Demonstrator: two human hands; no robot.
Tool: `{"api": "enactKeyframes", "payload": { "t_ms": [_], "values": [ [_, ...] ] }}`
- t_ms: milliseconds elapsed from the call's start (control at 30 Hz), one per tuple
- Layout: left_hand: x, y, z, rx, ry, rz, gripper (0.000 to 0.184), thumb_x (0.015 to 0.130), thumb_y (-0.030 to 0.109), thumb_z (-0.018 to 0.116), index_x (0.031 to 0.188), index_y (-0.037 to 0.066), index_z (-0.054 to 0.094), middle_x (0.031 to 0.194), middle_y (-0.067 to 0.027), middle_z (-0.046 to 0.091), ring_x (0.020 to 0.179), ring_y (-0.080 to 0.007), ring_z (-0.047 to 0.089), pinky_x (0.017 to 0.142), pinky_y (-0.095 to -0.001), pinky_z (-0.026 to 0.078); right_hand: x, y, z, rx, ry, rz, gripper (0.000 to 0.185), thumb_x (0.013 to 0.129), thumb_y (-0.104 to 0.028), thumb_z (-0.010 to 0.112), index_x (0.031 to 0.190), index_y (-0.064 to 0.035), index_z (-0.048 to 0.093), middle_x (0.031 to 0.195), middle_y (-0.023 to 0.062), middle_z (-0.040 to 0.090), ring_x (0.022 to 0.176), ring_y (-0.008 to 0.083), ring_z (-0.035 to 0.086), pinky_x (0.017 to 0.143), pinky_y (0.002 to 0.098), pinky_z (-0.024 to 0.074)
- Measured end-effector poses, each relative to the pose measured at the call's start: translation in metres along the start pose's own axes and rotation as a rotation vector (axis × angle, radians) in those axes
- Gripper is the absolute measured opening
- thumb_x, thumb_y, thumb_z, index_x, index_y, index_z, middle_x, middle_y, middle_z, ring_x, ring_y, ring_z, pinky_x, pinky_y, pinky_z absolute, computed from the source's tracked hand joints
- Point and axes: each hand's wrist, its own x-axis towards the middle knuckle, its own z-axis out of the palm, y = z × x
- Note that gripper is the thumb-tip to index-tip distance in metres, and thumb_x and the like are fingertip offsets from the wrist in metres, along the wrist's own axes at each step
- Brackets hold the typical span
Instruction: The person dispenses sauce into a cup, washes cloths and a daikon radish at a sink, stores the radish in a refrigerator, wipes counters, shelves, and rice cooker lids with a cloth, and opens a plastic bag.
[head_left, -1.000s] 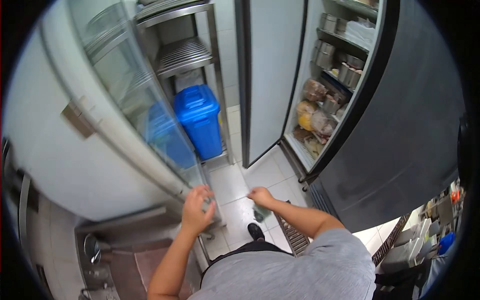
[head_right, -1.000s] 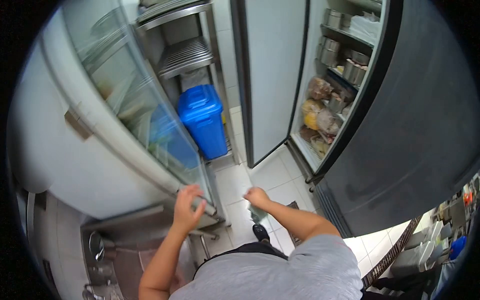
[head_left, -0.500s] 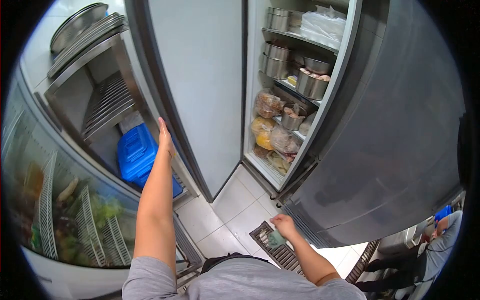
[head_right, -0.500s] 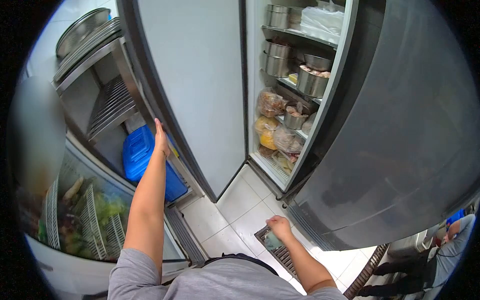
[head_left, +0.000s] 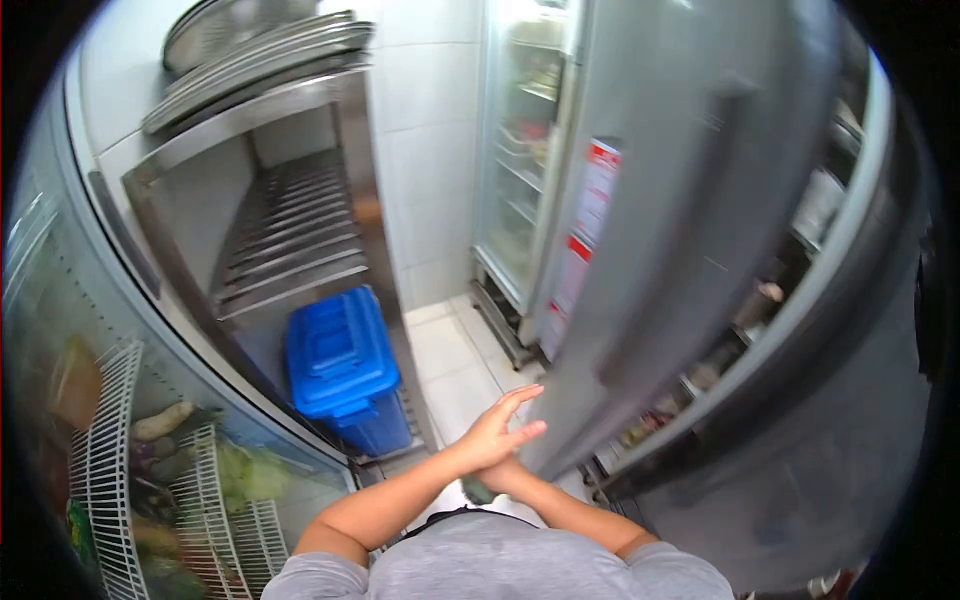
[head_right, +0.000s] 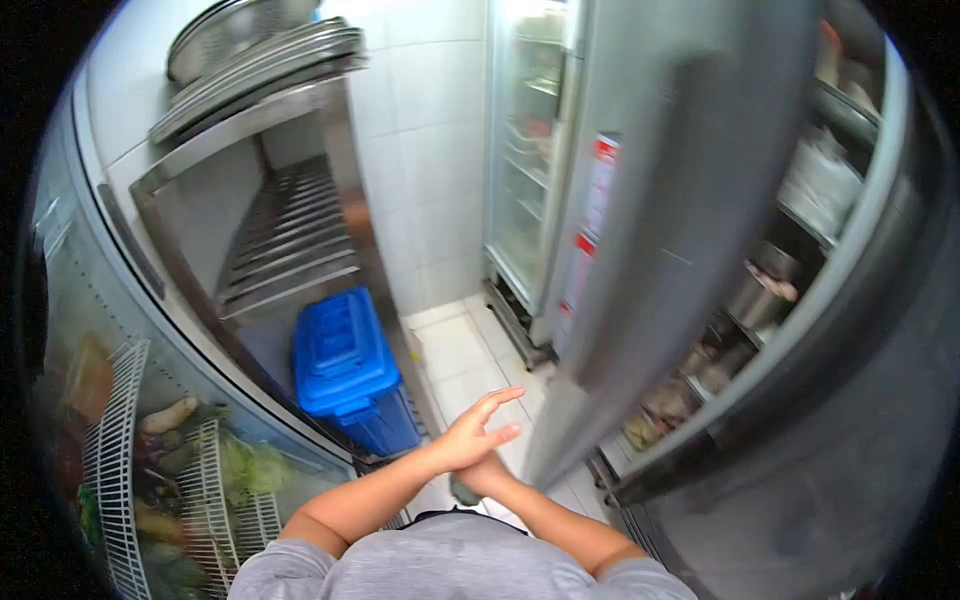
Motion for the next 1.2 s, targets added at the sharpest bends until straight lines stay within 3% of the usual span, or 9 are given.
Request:
{"api": "enactKeyframes", "payload": {
  "t_ms": [67, 100, 200, 300, 500, 800, 1067, 1133, 1200],
  "values": [
    [0.010, -0.018, -0.037, 0.220, 0.138, 0.090, 0.064, 0.085, 0.033, 0.065, 0.138, 0.008, 0.038, 0.144, -0.0176, 0.033, 0.130, -0.0327, 0.037, 0.109, -0.0370, 0.027, 0.048, -0.015, -0.033, -0.063, -0.087, 0.508, 0.020, 0.081, -0.011, 0.054, 0.096, -0.0021, 0.063, 0.090, 0.0143, 0.065, 0.088, 0.0269, 0.063, 0.077, 0.0391, 0.0482],
    [0.014, -0.032, -0.044, 0.231, 0.154, 0.088, 0.064, 0.085, 0.033, 0.065, 0.138, 0.008, 0.038, 0.144, -0.0176, 0.033, 0.130, -0.0327, 0.037, 0.109, -0.0370, 0.027, 0.048, 0.019, -0.035, 0.284, 0.203, 0.300, 0.014, 0.082, -0.010, 0.055, 0.087, -0.0017, 0.064, 0.082, 0.0103, 0.065, 0.076, 0.0201, 0.062, 0.069, 0.0328, 0.0480],
    [0.030, -0.067, -0.061, 0.182, 0.130, -0.100, 0.048, 0.087, 0.026, 0.063, 0.127, 0.004, 0.050, 0.122, -0.0154, 0.054, 0.111, -0.0233, 0.053, 0.097, -0.0352, 0.041, 0.091, 0.028, -0.069, 1.001, 0.449, 0.602, 0.012, 0.087, -0.011, 0.059, 0.094, -0.0012, 0.060, 0.073, 0.0030, 0.057, 0.062, 0.0136, 0.050, 0.066, 0.0257, 0.0439],
    [0.073, -0.092, -0.084, 0.048, 0.018, -0.354, 0.025, 0.091, 0.023, 0.059, 0.097, -0.001, 0.064, 0.072, -0.0030, 0.062, 0.066, -0.0088, 0.053, 0.062, -0.0259, 0.044, 0.129, 0.047, -0.086, 0.972, 0.498, 0.497, 0.017, 0.087, -0.013, 0.060, 0.100, -0.0012, 0.060, 0.080, 0.0034, 0.060, 0.068, 0.0128, 0.054, 0.072, 0.0255, 0.0451],
    [0.171, -0.155, -0.123, -0.058, 0.421, -0.101, 0.019, 0.094, 0.017, 0.054, 0.098, 0.000, 0.061, 0.083, -0.0026, 0.060, 0.076, -0.0079, 0.053, 0.068, -0.0238, 0.044, 0.225, 0.136, -0.115, 0.353, 0.124, 0.455, 0.037, 0.071, -0.015, 0.080, 0.100, -0.0025, 0.061, 0.084, 0.0026, 0.063, 0.081, 0.0100, 0.058, 0.075, 0.0253, 0.0465],
    [0.242, -0.255, -0.173, -0.144, 1.026, -0.281, 0.024, 0.095, 0.019, 0.052, 0.113, 0.002, 0.051, 0.100, -0.0102, 0.060, 0.091, -0.0153, 0.056, 0.078, -0.0291, 0.045, 0.491, 0.207, -0.135, 0.851, -0.301, 0.637, 0.022, 0.076, -0.013, 0.072, 0.090, -0.0051, 0.056, 0.086, 0.0039, 0.059, 0.079, 0.0127, 0.056, 0.071, 0.0292, 0.0461],
    [0.218, -0.243, -0.238, 0.169, 1.054, -0.561, 0.026, 0.091, 0.013, 0.058, 0.115, 0.003, 0.053, 0.109, -0.0076, 0.059, 0.099, -0.0142, 0.056, 0.084, -0.0283, 0.045, 0.719, 0.089, -0.062, 1.135, 0.048, -0.272, 0.029, 0.077, -0.006, 0.071, 0.096, -0.0049, 0.050, 0.095, 0.0083, 0.057, 0.083, 0.0165, 0.058, 0.078, 0.0279, 0.0468],
    [0.225, -0.255, -0.255, 0.033, 1.222, -0.464, 0.023, 0.091, 0.011, 0.057, 0.112, 0.001, 0.055, 0.107, -0.0081, 0.060, 0.097, -0.0142, 0.058, 0.085, -0.0279, 0.046, 0.758, 0.078, -0.024, 0.547, 0.170, -0.821, 0.034, 0.076, -0.015, 0.073, 0.100, -0.0031, 0.052, 0.102, 0.0129, 0.056, 0.095, 0.0259, 0.056, 0.087, 0.0331, 0.0441],
    [0.235, -0.268, -0.269, 0.026, 1.278, -0.365, 0.023, 0.093, 0.012, 0.055, 0.112, 0.001, 0.054, 0.106, -0.0091, 0.060, 0.095, -0.0147, 0.059, 0.085, -0.0279, 0.046, 0.792, 0.077, 0.014, 0.298, -0.274, -0.937, 0.046, 0.075, -0.025, 0.074, 0.109, -0.0009, 0.054, 0.111, 0.0175, 0.054, 0.107, 0.0351, 0.050, 0.094, 0.0384, 0.0406]
  ]
}}
